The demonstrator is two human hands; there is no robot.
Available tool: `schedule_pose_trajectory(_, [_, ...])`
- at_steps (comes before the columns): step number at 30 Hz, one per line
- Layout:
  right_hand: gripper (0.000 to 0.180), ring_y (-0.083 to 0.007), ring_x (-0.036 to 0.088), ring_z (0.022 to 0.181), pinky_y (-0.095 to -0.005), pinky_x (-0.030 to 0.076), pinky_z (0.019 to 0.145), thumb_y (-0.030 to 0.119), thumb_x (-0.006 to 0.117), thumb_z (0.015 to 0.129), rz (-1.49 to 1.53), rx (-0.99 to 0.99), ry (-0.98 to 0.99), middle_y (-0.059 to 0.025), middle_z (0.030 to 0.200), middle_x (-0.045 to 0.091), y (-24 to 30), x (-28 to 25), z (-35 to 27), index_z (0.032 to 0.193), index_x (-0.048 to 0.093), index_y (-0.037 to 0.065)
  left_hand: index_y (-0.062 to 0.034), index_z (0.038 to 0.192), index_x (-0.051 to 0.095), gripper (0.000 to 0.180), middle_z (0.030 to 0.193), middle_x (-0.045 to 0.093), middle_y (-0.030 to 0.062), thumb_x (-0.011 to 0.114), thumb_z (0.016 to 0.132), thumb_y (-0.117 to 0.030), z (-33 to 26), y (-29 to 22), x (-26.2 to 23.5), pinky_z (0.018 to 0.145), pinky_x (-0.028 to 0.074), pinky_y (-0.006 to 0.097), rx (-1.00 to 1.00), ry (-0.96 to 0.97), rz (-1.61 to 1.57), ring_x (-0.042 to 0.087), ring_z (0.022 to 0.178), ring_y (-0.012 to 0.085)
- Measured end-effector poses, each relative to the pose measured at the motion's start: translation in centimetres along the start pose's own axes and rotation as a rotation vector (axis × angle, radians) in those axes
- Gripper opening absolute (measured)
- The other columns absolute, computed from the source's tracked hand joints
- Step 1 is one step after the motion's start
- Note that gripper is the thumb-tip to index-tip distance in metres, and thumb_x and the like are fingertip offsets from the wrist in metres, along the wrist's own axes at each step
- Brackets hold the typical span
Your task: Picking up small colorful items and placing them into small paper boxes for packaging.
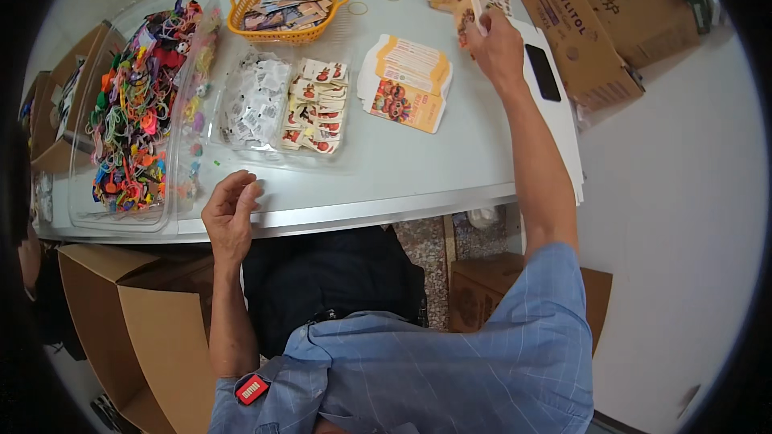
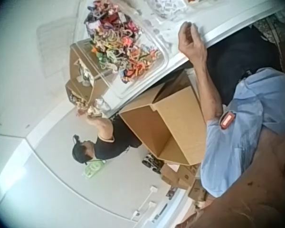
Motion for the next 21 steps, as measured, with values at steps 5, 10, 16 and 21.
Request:
schedule_pose_trajectory(5, [0.030, -0.0378, 0.068, 0.094, -0.0494, 0.055, 0.077, 0.030, 0.062, 0.090, -0.604, 0.128, 0.161, -0.0197, 0.097, 0.069, -3.3, 3.4, 0.6, 0.103, 0.068, 0.003, -0.0002, 0.122, 0.065, 0.027, 0.109, 0.071, 0.0074, 0.069, 0.097, -0.009, 0.1, -0.1, 0.4, 0.073, 0.055, 0.025, 0.045, 0.031, -0.033, 0.069, 0.090, 0.0138])
schedule_pose_trajectory(10, [0.033, -0.0362, 0.063, 0.101, -0.0476, 0.055, 0.082, 0.032, 0.069, 0.087, -0.563, 0.019, 0.113, -0.0193, 0.105, 0.066, -0.7, 2.7, -0.1, 0.104, 0.069, 0.004, 0.0003, 0.122, 0.065, 0.027, 0.107, 0.071, 0.0077, 0.069, 0.096, -0.008, -0.1, -0.1, 0.1, 0.073, 0.055, 0.025, 0.035, 0.016, -0.041, 0.069, 0.089, 0.0142])
schedule_pose_trajectory(16, [0.055, -0.0351, 0.057, 0.119, -0.0460, 0.049, 0.098, 0.035, 0.084, 0.077, 0.077, -0.308, 0.263, -0.0188, 0.128, 0.059, 5.7, 0.5, -6.8, 0.119, 0.065, 0.006, 0.0003, 0.117, 0.068, 0.025, 0.104, 0.072, 0.0069, 0.073, 0.094, -0.009, -0.3, -0.2, -0.1, 0.080, 0.054, 0.025, -0.011, -0.020, -0.076, 0.067, 0.090, 0.0118])
schedule_pose_trajectory(21, [0.073, -0.0410, 0.045, 0.134, -0.0483, 0.034, 0.115, 0.028, 0.088, 0.071, -0.025, -0.275, 0.398, -0.0223, 0.145, 0.048, 6.6, 1.4, -11.2, 0.129, 0.054, 0.001, 0.0004, 0.116, 0.068, 0.024, 0.103, 0.072, 0.0074, 0.073, 0.094, -0.009, -0.2, -0.2, 0.2, 0.081, 0.054, 0.025, 0.023, -0.005, -0.068, 0.067, 0.091, 0.0123])
Point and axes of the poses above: each hand's wrist, its own z-axis towards the middle knuckle, its own x-axis out of the palm, y = z × x, the point moved 3 cm from there along z, towards the middle knuckle
